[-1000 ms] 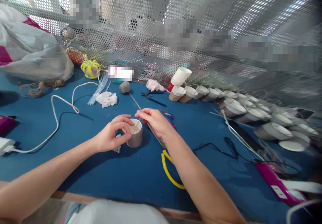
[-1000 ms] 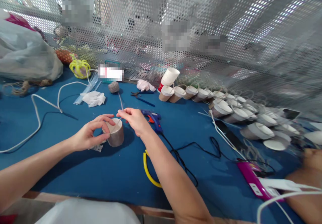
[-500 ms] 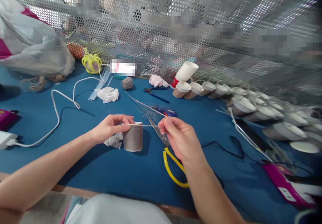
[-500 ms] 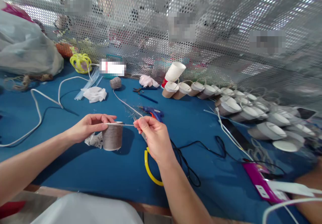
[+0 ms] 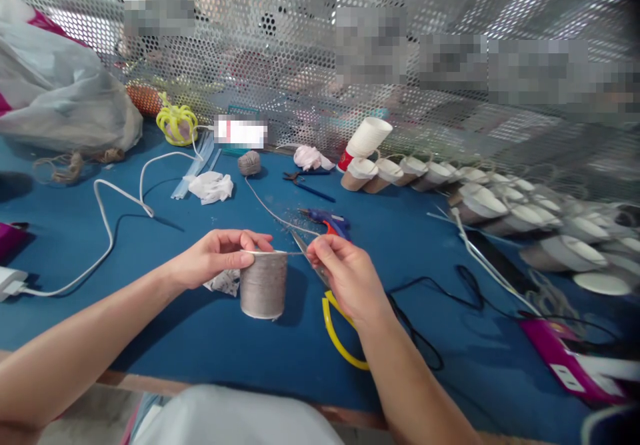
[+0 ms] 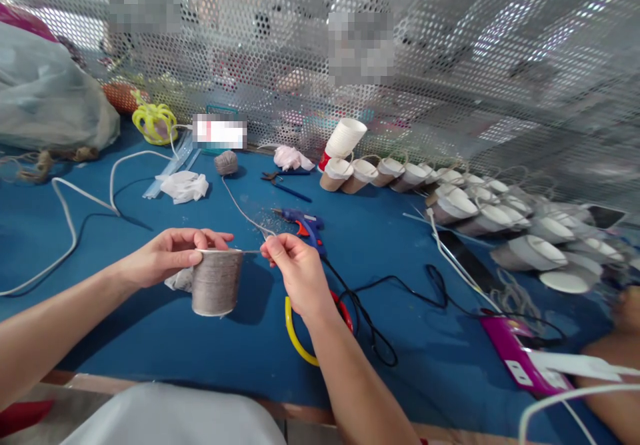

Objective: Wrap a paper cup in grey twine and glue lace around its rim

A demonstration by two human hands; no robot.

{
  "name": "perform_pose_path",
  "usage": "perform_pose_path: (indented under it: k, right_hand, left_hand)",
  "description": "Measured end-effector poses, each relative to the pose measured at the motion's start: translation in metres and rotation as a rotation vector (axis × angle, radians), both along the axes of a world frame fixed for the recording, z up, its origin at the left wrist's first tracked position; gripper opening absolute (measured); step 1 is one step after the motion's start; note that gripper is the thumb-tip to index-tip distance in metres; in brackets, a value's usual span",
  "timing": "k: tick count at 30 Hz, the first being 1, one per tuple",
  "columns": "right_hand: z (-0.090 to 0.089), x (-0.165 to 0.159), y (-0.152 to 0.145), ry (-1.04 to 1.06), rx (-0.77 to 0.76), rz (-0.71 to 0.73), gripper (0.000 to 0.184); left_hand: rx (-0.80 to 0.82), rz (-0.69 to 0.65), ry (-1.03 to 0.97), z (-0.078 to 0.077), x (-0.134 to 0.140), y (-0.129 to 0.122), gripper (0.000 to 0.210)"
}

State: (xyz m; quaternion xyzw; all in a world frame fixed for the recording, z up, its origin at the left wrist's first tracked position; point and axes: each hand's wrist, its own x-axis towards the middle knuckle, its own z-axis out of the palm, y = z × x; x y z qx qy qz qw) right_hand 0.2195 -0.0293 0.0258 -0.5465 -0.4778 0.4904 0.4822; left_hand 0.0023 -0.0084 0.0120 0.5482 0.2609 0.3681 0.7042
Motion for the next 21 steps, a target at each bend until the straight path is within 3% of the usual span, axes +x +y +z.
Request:
perform_pose_path:
  k: [8, 15, 21]
  right_hand:
    - [-0.005, -0.004, -0.002, 0.038, 0.043, 0.099, 0.026]
    - [0.0, -0.013, -0.009, 0.286, -0.059, 0.242, 0.035]
    - [-0.002, -0.012, -0.007, 0.334, -0.03, 0.235, 0.033]
  left_hand:
    - [-0.042, -0.013, -0.055, 0.005, 0.0, -0.002, 0.022]
    - [-0.082, 0.024, -0.072, 0.004, 0.001, -0.004, 0.027]
    - [-0.118, 0.042, -0.085, -0.003, 0.001, -0.001, 0.024]
